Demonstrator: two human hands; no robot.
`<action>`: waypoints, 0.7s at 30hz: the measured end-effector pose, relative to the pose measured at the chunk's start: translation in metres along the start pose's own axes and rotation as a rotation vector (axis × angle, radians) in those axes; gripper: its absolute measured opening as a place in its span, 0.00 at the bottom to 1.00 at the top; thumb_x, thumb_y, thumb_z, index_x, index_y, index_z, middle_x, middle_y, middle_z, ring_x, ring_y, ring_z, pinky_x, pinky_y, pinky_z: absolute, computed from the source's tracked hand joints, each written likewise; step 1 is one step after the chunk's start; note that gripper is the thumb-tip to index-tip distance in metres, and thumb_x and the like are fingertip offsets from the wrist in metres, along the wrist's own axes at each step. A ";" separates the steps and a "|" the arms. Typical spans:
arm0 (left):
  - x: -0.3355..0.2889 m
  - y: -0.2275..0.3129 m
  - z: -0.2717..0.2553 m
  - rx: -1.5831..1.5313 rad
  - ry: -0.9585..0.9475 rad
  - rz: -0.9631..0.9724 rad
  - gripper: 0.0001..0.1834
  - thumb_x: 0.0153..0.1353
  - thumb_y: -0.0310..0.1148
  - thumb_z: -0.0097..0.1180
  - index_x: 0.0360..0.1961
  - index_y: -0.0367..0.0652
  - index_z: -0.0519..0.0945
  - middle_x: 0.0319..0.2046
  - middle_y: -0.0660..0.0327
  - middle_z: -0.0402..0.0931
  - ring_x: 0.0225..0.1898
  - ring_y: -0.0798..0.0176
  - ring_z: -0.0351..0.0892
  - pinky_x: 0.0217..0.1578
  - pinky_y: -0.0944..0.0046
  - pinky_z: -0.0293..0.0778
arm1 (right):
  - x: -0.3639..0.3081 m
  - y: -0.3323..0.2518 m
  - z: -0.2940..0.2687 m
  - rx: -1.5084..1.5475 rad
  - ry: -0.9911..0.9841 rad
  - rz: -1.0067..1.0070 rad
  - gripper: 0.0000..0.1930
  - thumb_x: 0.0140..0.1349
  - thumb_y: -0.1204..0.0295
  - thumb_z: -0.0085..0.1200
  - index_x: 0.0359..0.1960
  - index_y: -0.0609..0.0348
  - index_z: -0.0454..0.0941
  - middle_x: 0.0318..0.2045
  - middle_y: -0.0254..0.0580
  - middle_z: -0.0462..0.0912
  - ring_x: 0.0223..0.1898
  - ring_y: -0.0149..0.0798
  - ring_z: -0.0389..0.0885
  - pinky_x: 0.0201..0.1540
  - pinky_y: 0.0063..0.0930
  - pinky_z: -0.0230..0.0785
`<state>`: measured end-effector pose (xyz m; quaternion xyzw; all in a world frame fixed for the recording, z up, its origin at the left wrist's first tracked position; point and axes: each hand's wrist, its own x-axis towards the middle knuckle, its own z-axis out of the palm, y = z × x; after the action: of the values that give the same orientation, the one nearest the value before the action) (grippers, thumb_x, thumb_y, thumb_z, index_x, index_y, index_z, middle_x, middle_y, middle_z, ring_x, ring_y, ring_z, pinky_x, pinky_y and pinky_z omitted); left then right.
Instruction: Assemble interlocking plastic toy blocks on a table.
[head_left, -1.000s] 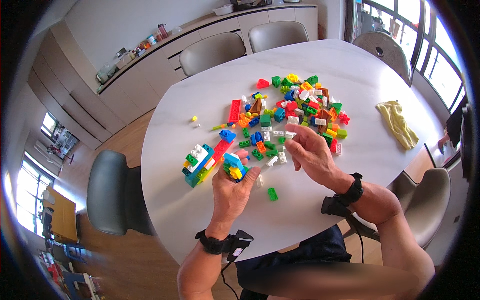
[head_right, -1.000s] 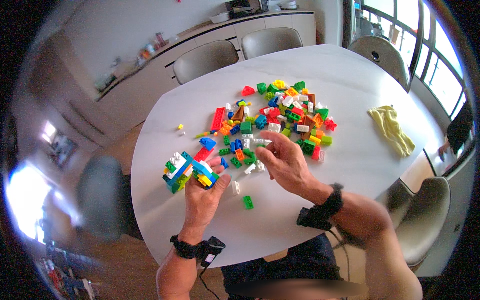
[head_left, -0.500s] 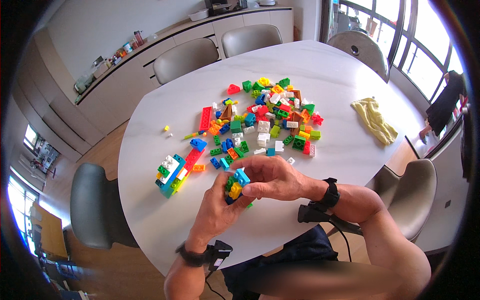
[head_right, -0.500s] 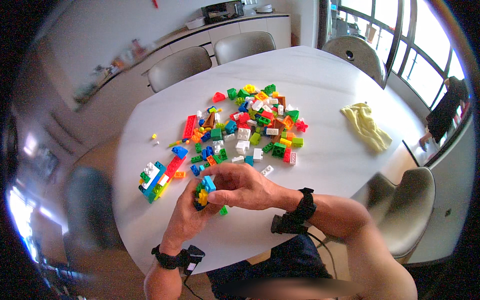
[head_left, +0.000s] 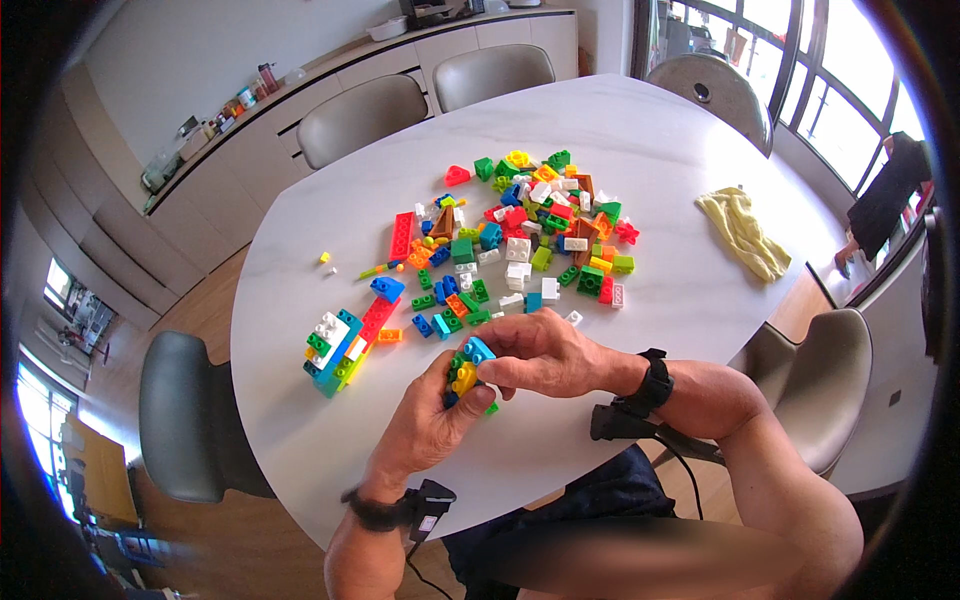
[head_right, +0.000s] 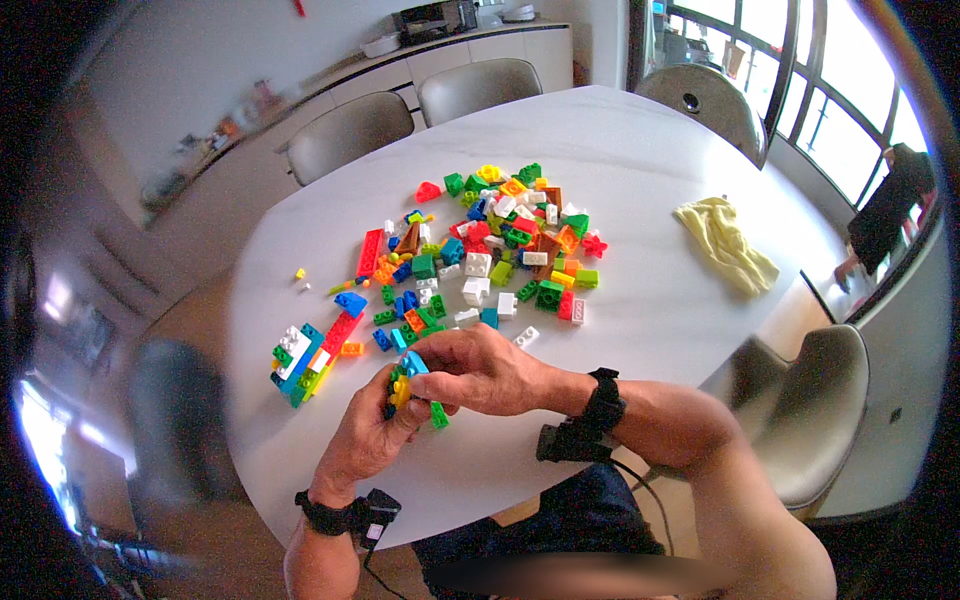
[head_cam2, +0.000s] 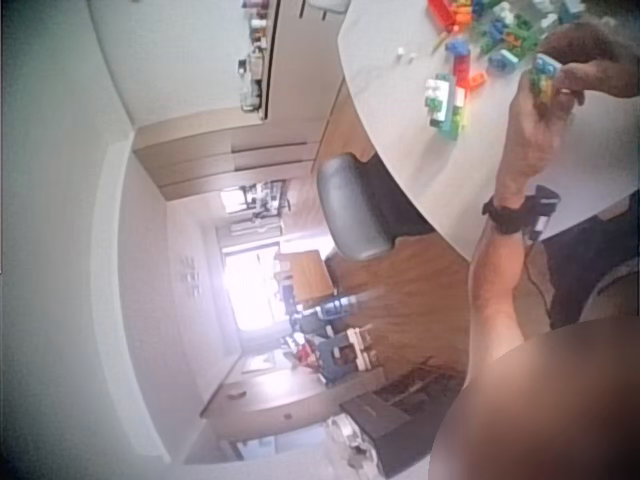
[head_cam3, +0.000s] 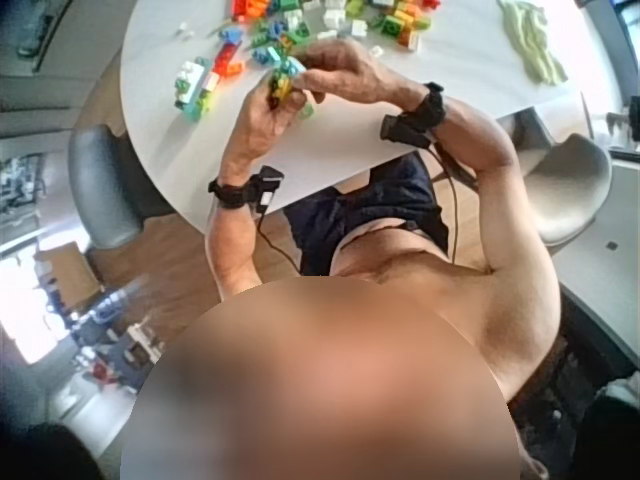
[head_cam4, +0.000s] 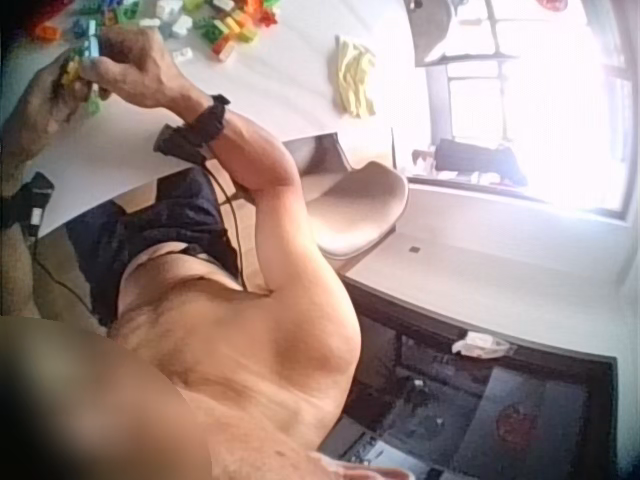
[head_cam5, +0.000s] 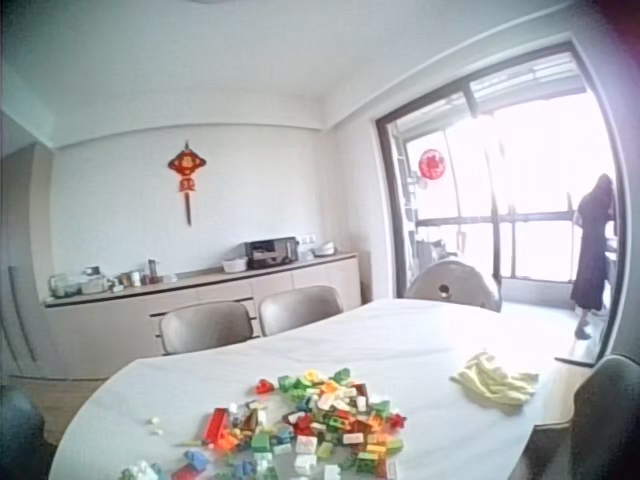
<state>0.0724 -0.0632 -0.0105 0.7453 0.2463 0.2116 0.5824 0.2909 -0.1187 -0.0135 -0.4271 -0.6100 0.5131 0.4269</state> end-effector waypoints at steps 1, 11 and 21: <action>0.000 -0.001 -0.001 -0.001 -0.003 0.000 0.40 0.67 0.64 0.60 0.60 0.37 0.73 0.35 0.64 0.79 0.33 0.72 0.77 0.34 0.68 0.77 | 0.000 0.000 0.000 0.007 0.006 0.006 0.21 0.72 0.62 0.58 0.56 0.69 0.78 0.35 0.40 0.85 0.33 0.28 0.82 0.37 0.27 0.79; -0.002 -0.001 -0.009 -0.043 -0.085 -0.085 0.40 0.70 0.60 0.58 0.65 0.34 0.71 0.44 0.61 0.82 0.45 0.69 0.78 0.48 0.67 0.76 | 0.001 0.000 0.001 0.009 0.020 0.043 0.23 0.71 0.61 0.56 0.57 0.70 0.78 0.34 0.41 0.85 0.31 0.29 0.83 0.36 0.28 0.79; 0.000 -0.003 -0.010 -0.116 -0.133 -0.075 0.37 0.72 0.57 0.58 0.65 0.35 0.71 0.46 0.62 0.81 0.47 0.69 0.77 0.50 0.67 0.75 | 0.002 0.009 0.001 0.011 0.003 0.007 0.25 0.73 0.61 0.55 0.62 0.70 0.75 0.36 0.44 0.85 0.32 0.30 0.83 0.36 0.28 0.81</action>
<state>0.0661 -0.0547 -0.0108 0.7130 0.2222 0.1535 0.6471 0.2902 -0.1157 -0.0225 -0.4278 -0.6050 0.5172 0.4284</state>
